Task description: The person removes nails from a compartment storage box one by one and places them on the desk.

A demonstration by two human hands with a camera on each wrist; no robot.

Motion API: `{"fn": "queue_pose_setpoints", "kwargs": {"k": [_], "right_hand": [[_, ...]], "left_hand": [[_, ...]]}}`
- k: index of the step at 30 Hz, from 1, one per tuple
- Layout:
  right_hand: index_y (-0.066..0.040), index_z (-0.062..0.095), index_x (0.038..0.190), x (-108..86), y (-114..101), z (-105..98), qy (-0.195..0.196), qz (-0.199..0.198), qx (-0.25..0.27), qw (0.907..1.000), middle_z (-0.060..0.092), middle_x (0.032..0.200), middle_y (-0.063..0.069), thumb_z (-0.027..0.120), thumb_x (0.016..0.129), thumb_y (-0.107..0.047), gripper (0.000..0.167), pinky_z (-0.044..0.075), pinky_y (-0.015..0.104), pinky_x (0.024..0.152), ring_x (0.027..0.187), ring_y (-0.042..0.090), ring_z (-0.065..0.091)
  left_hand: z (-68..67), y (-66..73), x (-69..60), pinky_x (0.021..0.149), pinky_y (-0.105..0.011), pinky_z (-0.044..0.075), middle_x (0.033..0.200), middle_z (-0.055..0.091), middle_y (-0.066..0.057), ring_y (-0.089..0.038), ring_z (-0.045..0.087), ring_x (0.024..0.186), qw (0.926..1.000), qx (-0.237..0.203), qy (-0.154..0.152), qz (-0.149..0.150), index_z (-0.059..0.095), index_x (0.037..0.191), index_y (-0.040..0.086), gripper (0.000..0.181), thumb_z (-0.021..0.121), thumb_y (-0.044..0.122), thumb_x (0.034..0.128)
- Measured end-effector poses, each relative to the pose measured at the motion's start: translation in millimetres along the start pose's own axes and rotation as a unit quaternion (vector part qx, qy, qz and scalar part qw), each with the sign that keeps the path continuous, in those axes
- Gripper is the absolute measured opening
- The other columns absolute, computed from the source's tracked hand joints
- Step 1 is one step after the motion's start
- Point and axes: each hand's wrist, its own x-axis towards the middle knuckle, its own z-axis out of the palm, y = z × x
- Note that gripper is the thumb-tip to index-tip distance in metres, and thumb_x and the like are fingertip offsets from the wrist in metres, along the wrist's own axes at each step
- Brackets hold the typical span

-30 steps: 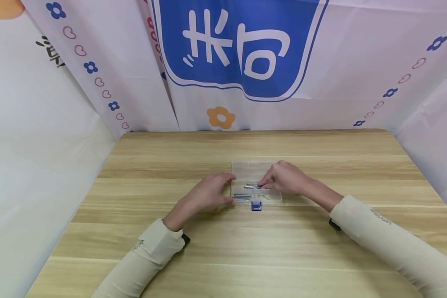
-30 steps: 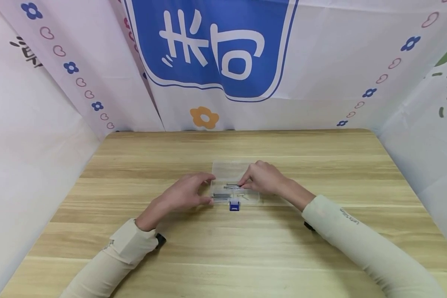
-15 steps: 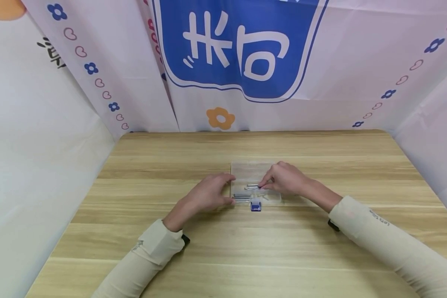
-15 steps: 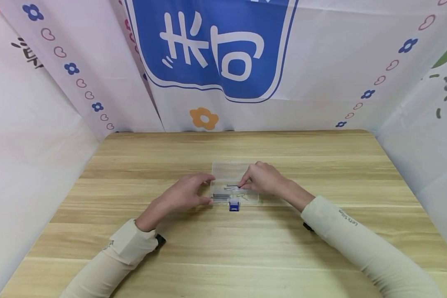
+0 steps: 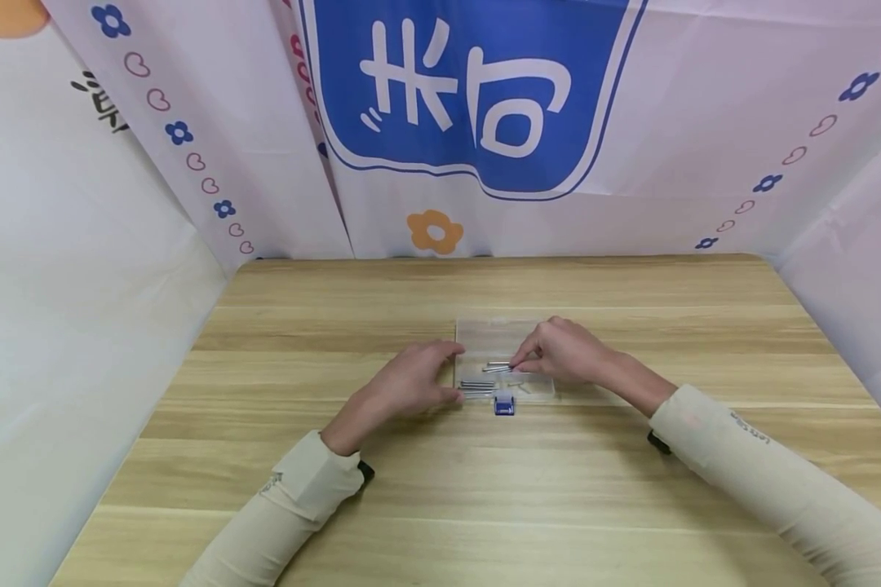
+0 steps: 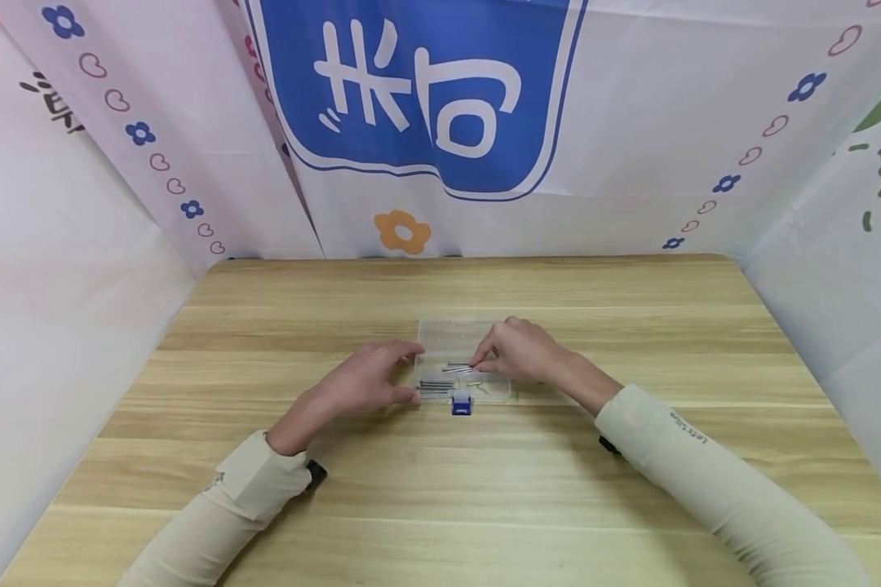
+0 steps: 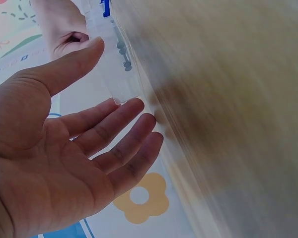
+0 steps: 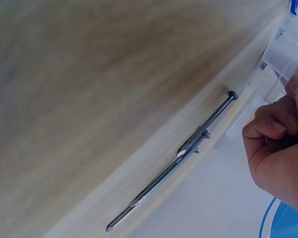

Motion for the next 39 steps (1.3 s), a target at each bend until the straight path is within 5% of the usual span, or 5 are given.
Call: {"fn": "queue_pose_setpoints", "kwargs": {"k": [24,32,39], "right_hand": [[-0.02,0.086,0.097,-2.6,2,-2,-0.007,-0.053,-0.015,0.9985,0.082,0.095,-0.009,0.081,0.097,-0.02,0.005,0.049,0.022,0.067,0.068,0.0,0.057],[-0.021,0.086,0.099,-6.6,0,-16,0.003,-0.024,0.027,0.9994,0.054,0.061,-0.011,0.078,0.1,-0.024,0.008,0.03,0.022,0.054,0.053,0.004,0.035],[-0.018,0.086,0.1,-13.0,3,-25,0.014,-0.022,0.013,0.9996,0.054,0.062,-0.011,0.078,0.1,-0.021,0.008,0.028,0.022,0.056,0.056,0.004,0.033]], "left_hand": [[-0.6,0.1,-1.2,0.112,-0.046,0.053,0.139,0.07,-0.009,-0.025,0.065,0.129,1.0,-0.007,-0.002,0.006,0.059,0.151,0.006,0.072,0.091,0.023,0.089],[-2.3,0.9,-0.7,0.112,-0.046,0.053,0.137,0.071,-0.009,-0.026,0.065,0.128,0.9999,-0.001,0.002,0.011,0.059,0.151,0.005,0.071,0.09,0.024,0.0892],[-3.0,-0.1,-1.7,0.112,-0.046,0.053,0.136,0.071,-0.009,-0.026,0.066,0.127,1.0,0.002,0.0,0.008,0.059,0.151,0.005,0.072,0.091,0.024,0.0887]]}}
